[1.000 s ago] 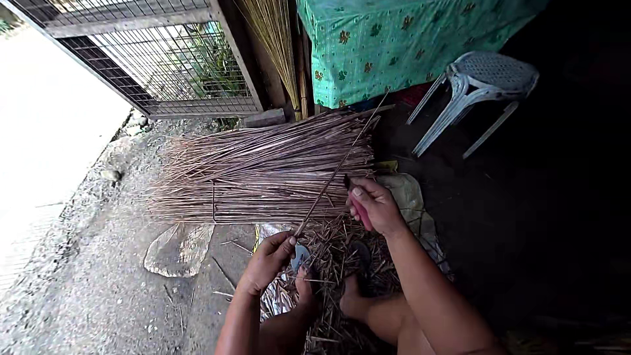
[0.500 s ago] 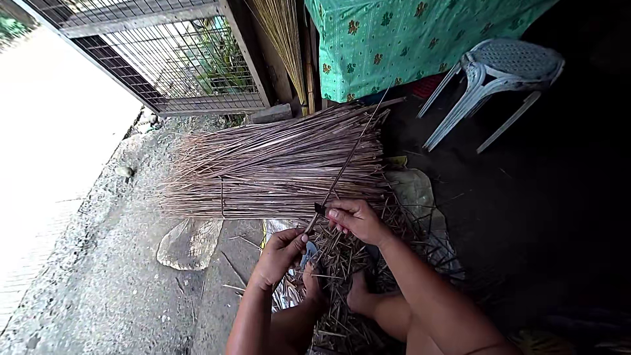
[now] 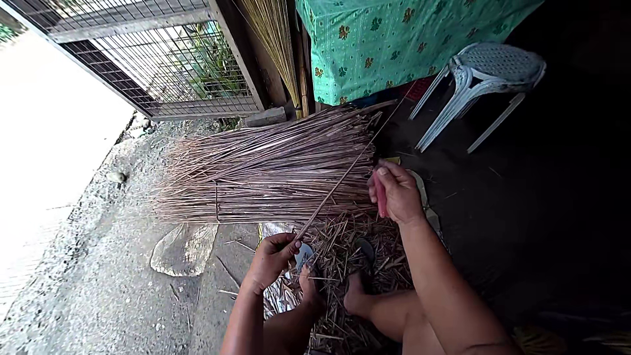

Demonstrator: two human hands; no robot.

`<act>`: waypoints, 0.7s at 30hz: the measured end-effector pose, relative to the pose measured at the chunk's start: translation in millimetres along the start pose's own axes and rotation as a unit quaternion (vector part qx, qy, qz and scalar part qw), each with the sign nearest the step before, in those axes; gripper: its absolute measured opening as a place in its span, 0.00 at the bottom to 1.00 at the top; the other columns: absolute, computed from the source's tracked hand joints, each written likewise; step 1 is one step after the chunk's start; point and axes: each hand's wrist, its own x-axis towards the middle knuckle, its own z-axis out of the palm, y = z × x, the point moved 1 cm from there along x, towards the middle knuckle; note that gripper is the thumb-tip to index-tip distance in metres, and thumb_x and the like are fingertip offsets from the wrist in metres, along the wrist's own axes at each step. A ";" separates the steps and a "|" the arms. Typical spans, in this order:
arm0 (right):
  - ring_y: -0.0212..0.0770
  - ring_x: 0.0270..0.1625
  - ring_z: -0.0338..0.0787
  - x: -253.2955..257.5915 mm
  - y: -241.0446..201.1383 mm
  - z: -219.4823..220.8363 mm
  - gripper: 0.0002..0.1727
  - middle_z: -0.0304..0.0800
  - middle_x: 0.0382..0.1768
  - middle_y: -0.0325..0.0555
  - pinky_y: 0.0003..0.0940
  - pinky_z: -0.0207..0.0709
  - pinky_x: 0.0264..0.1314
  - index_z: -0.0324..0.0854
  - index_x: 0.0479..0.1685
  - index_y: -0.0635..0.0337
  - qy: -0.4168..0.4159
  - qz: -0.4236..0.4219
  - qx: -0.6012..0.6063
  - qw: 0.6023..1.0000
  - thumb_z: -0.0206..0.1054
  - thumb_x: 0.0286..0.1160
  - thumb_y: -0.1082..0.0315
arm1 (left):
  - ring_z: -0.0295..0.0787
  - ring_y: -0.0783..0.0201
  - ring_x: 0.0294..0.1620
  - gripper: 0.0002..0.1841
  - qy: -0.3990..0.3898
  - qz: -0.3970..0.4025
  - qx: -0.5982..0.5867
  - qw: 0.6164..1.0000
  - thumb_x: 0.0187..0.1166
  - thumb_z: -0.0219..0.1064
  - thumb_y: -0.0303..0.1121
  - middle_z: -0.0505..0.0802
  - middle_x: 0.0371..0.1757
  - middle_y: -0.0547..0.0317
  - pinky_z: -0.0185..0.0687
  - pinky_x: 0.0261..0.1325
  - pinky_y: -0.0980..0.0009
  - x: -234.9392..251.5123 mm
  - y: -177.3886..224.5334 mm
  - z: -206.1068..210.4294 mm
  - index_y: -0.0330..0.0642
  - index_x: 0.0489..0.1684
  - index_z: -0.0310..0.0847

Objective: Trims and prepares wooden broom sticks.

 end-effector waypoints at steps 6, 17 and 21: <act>0.27 0.24 0.85 -32.7 17.6 57.6 0.17 0.91 0.33 0.37 0.22 0.80 0.25 0.84 0.63 0.64 -0.329 0.102 -0.078 0.936 0.60 0.89 0.61 | 0.83 0.72 0.19 0.11 0.018 0.029 0.007 0.999 0.84 0.68 0.34 0.93 0.31 0.60 0.81 0.21 0.77 2.0 4.3 5.8 0.35 0.51 0.89; 0.27 0.26 0.86 -19.0 22.4 41.7 0.14 0.92 0.32 0.39 0.23 0.82 0.29 0.88 0.56 0.66 -0.194 -0.030 -0.070 0.978 0.62 0.87 0.66 | 0.79 0.74 0.16 0.12 -0.026 0.036 -0.020 0.999 0.84 0.68 0.37 0.93 0.30 0.60 0.76 0.19 0.79 -0.4 5.5 6.3 0.36 0.51 0.90; 0.31 0.24 0.86 -4.7 14.9 21.8 0.13 0.91 0.31 0.43 0.26 0.84 0.27 0.87 0.58 0.63 -0.120 -0.033 -0.034 0.992 0.61 0.87 0.66 | 0.78 0.75 0.16 0.13 -0.056 0.038 -0.019 0.998 0.85 0.67 0.38 0.92 0.28 0.62 0.76 0.19 0.80 -3.2 3.4 -1.0 0.37 0.52 0.90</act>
